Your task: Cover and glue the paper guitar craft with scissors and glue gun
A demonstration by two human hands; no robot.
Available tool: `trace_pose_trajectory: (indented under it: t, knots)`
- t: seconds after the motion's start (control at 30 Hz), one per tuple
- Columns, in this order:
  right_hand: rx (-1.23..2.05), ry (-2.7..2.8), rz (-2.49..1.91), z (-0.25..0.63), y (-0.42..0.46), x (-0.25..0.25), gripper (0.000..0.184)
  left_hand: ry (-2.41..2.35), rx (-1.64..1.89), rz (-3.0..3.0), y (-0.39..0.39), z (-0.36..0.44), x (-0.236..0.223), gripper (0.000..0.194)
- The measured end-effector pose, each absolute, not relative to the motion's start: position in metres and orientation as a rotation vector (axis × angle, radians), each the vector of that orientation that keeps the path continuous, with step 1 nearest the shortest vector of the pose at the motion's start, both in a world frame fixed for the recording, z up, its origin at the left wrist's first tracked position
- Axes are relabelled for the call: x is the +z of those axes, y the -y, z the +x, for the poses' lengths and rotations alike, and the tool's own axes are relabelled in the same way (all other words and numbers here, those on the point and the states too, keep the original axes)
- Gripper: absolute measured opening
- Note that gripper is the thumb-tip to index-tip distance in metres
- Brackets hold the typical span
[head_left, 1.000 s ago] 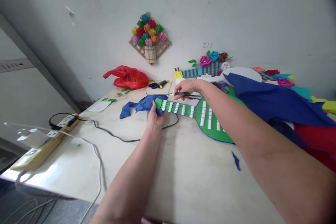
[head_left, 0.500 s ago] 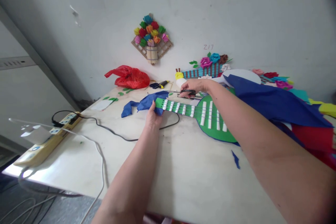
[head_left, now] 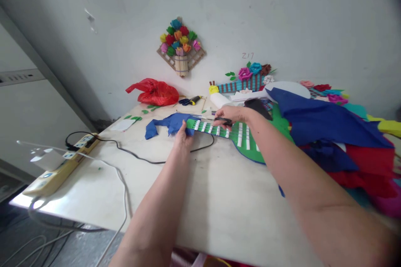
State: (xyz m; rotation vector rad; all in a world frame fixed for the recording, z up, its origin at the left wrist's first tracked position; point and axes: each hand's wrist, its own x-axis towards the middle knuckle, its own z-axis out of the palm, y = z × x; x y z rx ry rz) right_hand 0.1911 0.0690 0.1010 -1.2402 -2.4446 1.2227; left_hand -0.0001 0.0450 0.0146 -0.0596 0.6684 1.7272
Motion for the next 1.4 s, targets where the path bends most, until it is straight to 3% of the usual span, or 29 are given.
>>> trace_pose_trajectory:
  t: [0.17, 0.43, 0.97, 1.4]
  knots:
    - [1.209, 2.286, -1.302, 0.188, -0.066, 0.086, 0.048, -0.762, 1.727, -0.104, -0.042, 0.002, 0.020, 0.014]
    - [1.355, 2.489, -1.229, 0.199, -0.053, 0.092, 0.046, -0.704, 1.681, 0.035, -0.037, -0.014, 0.016, 0.012]
    - [1.415, 2.561, -1.362, 0.197, -0.047, 0.091, 0.051, -0.627, 1.687, 0.108, -0.040, -0.018, 0.012, 0.046]
    - [1.425, 2.536, -1.269, 0.177, -0.037, 0.083, 0.051, -0.468, 1.594, 0.165, -0.035, -0.024, 0.012, 0.039]
